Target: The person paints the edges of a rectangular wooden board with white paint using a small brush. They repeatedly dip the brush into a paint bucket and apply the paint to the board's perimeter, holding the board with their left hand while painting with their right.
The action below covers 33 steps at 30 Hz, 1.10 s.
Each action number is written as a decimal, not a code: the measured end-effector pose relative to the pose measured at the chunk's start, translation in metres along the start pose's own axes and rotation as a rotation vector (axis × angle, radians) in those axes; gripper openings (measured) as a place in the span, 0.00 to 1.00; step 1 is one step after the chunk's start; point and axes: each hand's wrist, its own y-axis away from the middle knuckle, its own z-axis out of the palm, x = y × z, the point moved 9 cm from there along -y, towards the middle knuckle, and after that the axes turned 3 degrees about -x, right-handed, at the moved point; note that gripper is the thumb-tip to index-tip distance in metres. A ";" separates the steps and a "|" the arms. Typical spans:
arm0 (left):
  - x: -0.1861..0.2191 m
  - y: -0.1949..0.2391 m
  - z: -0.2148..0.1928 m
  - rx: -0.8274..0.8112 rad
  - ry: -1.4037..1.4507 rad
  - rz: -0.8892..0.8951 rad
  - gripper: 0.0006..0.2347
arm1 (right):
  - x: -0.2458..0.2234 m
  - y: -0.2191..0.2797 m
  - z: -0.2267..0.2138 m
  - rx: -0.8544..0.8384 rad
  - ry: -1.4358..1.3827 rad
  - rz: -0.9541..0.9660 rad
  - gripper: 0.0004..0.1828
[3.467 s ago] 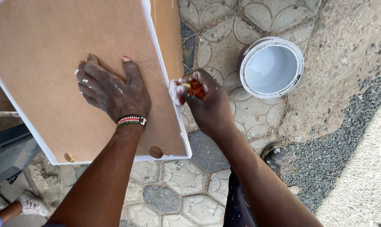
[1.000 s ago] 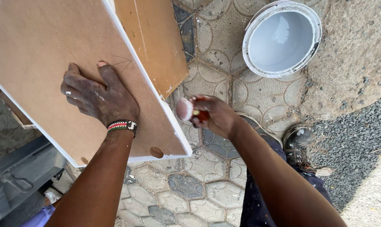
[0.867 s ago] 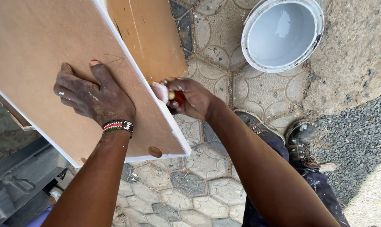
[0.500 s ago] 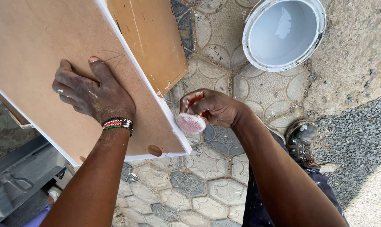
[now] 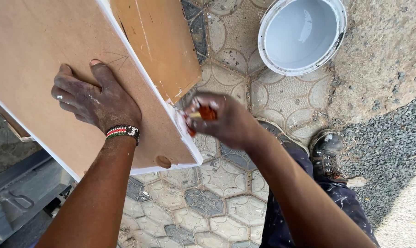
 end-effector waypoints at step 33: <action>0.003 0.003 -0.002 0.011 0.046 -0.015 0.21 | -0.035 0.009 0.006 0.113 0.315 -0.219 0.06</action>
